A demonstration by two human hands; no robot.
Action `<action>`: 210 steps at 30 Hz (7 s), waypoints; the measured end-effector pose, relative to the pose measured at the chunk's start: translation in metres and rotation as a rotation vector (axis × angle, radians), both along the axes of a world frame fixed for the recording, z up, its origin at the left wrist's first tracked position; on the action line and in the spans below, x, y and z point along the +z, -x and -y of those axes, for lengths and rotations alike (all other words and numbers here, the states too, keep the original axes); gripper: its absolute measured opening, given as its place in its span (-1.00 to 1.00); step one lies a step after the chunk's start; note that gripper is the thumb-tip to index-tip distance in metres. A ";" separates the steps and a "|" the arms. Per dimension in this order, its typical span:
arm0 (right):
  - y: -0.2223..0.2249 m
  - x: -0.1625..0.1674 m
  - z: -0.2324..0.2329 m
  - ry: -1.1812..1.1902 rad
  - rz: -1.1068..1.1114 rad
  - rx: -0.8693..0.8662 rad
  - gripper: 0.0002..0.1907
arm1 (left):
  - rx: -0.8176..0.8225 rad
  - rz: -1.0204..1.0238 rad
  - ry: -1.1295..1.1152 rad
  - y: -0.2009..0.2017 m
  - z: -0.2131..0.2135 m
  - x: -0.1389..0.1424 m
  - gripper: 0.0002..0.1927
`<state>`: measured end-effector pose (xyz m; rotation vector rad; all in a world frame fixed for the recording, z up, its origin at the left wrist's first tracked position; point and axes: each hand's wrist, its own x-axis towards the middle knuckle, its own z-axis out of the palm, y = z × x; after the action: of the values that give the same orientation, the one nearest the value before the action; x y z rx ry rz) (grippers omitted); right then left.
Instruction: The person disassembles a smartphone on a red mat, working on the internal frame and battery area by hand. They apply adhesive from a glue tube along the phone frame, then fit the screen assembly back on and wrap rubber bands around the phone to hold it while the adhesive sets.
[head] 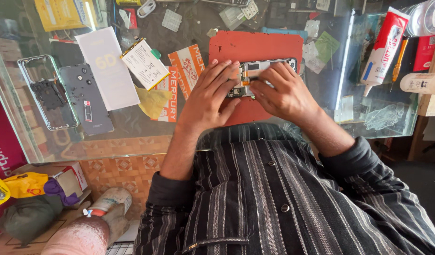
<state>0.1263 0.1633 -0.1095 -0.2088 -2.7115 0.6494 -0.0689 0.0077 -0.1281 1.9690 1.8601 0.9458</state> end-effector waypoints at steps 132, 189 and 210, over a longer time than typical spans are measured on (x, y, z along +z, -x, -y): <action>0.001 -0.007 -0.007 -0.162 -0.020 0.066 -0.84 | 0.432 0.032 0.392 0.001 -0.058 -0.012 -0.43; -0.002 -0.013 -0.007 -0.111 -0.016 0.027 -0.75 | 0.397 0.060 0.325 0.005 -0.055 -0.018 -0.42; -0.005 -0.016 -0.009 -0.084 0.024 0.040 -0.63 | 0.405 0.068 0.313 0.006 -0.055 -0.021 -0.47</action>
<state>0.1317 0.1720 -0.1260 -0.1420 -2.7654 0.5465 -0.0748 0.0623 -0.1493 1.3943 2.2536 0.7472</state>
